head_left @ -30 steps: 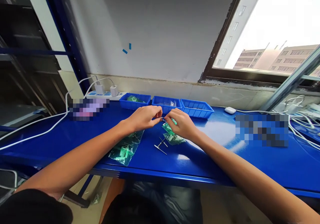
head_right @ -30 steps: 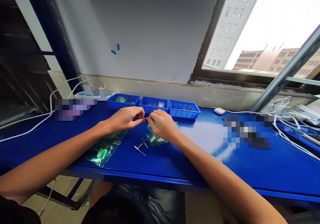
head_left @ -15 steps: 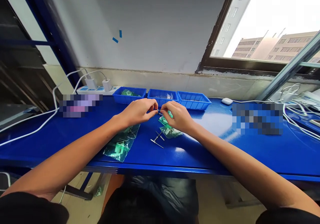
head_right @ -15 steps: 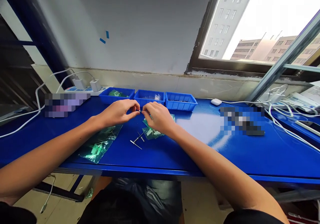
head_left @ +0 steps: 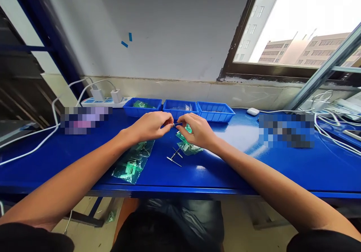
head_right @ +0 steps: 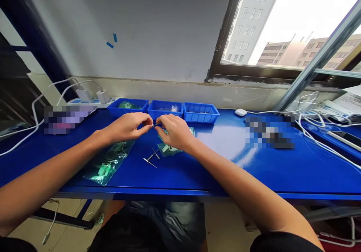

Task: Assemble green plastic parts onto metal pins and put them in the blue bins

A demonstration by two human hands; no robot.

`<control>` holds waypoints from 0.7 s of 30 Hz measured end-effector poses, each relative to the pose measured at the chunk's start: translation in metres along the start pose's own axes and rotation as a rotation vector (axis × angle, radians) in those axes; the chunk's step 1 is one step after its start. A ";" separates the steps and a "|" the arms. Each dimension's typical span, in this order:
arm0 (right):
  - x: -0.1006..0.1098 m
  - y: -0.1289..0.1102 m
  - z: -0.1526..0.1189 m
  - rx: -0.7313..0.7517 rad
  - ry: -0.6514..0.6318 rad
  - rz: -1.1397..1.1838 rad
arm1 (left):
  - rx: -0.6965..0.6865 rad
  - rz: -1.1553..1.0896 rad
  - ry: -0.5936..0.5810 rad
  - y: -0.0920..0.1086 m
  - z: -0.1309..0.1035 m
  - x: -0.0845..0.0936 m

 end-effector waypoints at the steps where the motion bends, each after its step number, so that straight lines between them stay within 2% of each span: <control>1: 0.000 0.000 0.000 0.004 -0.002 -0.001 | -0.001 0.002 0.000 0.000 0.000 0.000; 11: 0.001 -0.001 0.001 -0.005 0.021 -0.023 | 0.032 0.000 0.041 0.001 0.000 0.005; 15: 0.001 0.000 0.001 -0.017 0.043 -0.022 | 0.025 0.022 0.018 0.003 0.001 0.006; 19: 0.003 0.000 0.001 -0.014 0.089 -0.023 | -0.014 0.083 0.071 0.024 -0.015 0.020; 21: 0.005 0.001 0.001 -0.010 0.115 -0.015 | -0.082 -0.011 0.133 0.037 -0.029 0.028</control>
Point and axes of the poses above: each hand's wrist, its own z-axis towards the middle knuckle, its own x-axis out of the back of the hand, y = z × x, the point moved 3 cm from there along z, towards the middle knuckle, and after that the axes turned 15 degrees about -z, right-handed, at the moved point
